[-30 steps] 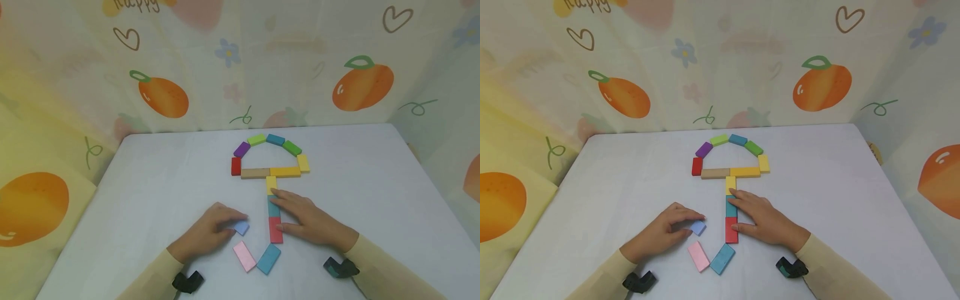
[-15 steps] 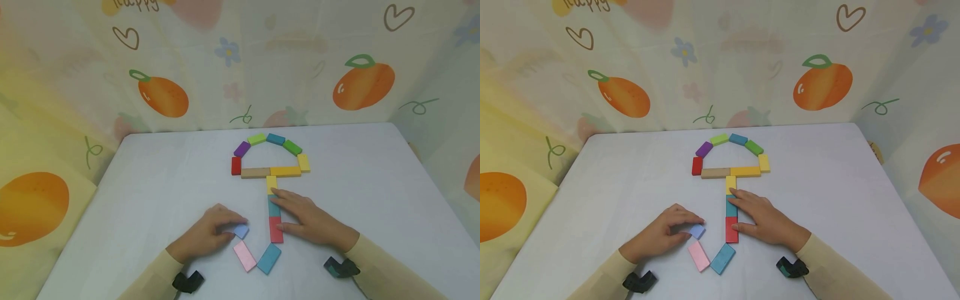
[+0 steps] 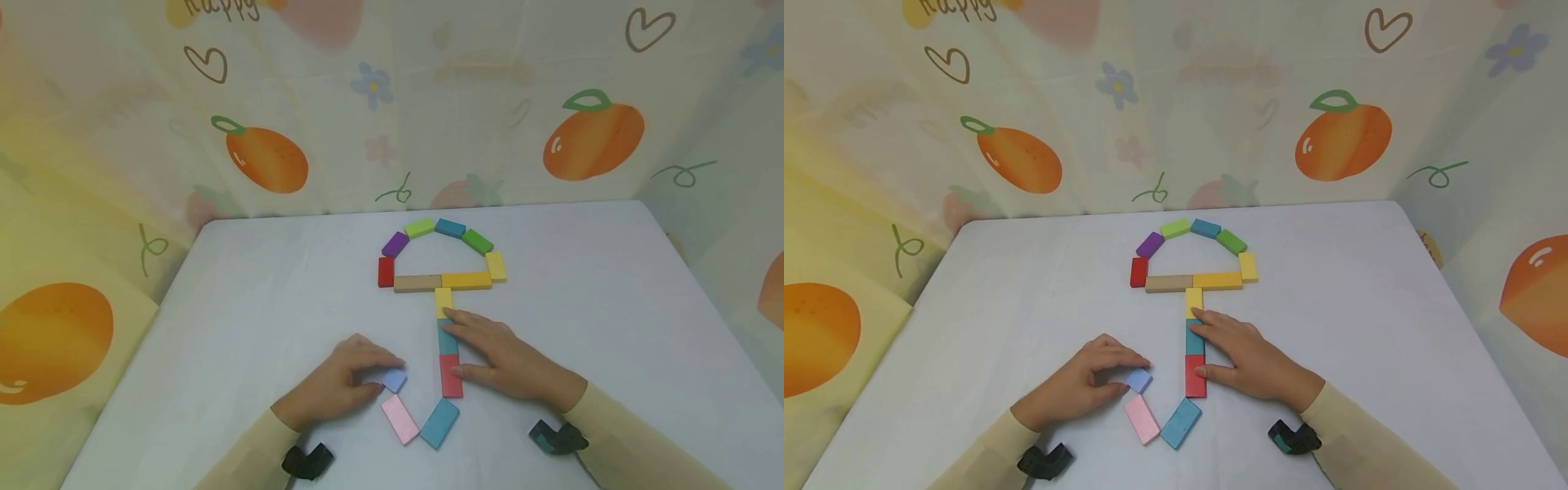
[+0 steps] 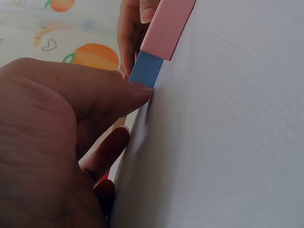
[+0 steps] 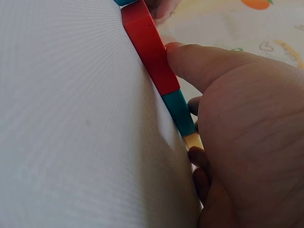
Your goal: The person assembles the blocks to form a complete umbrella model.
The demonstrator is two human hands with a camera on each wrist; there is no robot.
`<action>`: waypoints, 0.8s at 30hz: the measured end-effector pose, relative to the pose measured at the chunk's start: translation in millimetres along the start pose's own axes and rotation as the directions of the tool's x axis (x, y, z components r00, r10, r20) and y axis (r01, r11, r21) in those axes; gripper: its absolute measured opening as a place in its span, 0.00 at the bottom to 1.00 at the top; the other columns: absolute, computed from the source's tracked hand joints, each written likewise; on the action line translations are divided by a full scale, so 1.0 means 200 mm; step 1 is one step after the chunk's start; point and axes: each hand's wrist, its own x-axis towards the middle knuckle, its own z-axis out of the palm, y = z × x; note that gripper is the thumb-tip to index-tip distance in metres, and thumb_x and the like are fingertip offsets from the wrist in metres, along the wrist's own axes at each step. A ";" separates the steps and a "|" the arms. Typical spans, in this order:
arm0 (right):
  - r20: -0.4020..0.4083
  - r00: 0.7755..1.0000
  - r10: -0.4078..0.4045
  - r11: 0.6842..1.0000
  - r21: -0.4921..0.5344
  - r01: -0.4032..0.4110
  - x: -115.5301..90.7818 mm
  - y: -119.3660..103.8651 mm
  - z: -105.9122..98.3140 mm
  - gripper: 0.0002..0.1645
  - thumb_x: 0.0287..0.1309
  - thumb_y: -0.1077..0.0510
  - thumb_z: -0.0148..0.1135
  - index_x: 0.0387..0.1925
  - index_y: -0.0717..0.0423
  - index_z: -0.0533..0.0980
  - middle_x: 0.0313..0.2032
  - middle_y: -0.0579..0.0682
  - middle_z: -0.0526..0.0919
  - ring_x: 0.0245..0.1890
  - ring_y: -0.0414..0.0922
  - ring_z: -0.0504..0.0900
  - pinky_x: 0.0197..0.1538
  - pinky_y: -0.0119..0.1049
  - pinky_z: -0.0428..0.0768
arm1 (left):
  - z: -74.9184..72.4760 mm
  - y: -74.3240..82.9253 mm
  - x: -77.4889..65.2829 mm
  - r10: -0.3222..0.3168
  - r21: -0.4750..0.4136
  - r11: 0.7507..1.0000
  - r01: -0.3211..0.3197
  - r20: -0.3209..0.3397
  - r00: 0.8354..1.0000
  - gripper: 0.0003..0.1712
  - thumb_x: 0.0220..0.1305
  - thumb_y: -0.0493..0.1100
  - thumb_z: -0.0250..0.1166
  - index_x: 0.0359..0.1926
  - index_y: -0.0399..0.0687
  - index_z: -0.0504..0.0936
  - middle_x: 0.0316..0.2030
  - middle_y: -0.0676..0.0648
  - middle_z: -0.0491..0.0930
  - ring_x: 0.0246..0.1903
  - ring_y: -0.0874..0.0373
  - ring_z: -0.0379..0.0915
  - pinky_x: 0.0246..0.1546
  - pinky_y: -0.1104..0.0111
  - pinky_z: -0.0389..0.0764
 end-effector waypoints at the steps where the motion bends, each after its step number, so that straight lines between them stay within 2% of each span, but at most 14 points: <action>1: 0.001 1.000 -0.006 1.000 -0.001 0.006 0.00 0.00 0.00 0.47 0.72 0.33 0.69 0.83 0.46 0.68 0.84 0.44 0.59 0.82 0.53 0.57 0.74 0.66 0.65 | 0.00 0.00 0.00 -0.003 -0.002 1.000 0.003 -0.002 1.000 0.29 0.71 0.37 0.74 0.67 0.68 0.87 0.60 0.71 0.82 0.61 0.63 0.71 0.60 0.54 0.77; 7: 0.005 1.000 -0.023 1.000 -0.003 0.023 0.01 0.01 0.01 0.47 0.72 0.33 0.68 0.83 0.46 0.68 0.84 0.44 0.58 0.82 0.52 0.57 0.75 0.67 0.64 | 0.01 0.01 -0.02 -0.018 -0.013 1.000 0.018 -0.015 1.000 0.29 0.70 0.37 0.74 0.68 0.67 0.86 0.61 0.71 0.81 0.62 0.63 0.71 0.63 0.52 0.75; 15: -0.004 1.000 -0.007 0.999 0.045 0.007 0.01 0.03 0.02 0.45 0.76 0.31 0.62 0.85 0.39 0.63 0.86 0.40 0.52 0.84 0.50 0.53 0.74 0.66 0.65 | 0.02 0.00 -0.04 -0.062 -0.067 0.996 0.061 -0.016 0.998 0.32 0.71 0.39 0.70 0.73 0.64 0.81 0.67 0.67 0.77 0.68 0.61 0.69 0.67 0.47 0.75; 20: -0.015 0.999 0.042 0.999 0.007 -0.042 0.02 0.05 -0.01 0.45 0.76 0.30 0.61 0.86 0.37 0.62 0.86 0.39 0.51 0.84 0.49 0.52 0.74 0.67 0.65 | 0.00 -0.02 0.00 -0.139 -0.093 0.987 0.134 -0.043 0.989 0.30 0.75 0.44 0.69 0.75 0.66 0.79 0.68 0.68 0.75 0.71 0.63 0.67 0.70 0.47 0.73; 24: -0.052 0.995 0.087 0.991 -0.095 -0.092 0.03 0.07 -0.07 0.46 0.76 0.33 0.62 0.86 0.41 0.62 0.86 0.46 0.54 0.83 0.55 0.54 0.74 0.69 0.62 | -0.04 -0.04 0.08 -0.204 -0.055 0.978 0.199 -0.104 0.973 0.27 0.78 0.51 0.69 0.74 0.66 0.80 0.67 0.69 0.76 0.70 0.64 0.69 0.69 0.51 0.74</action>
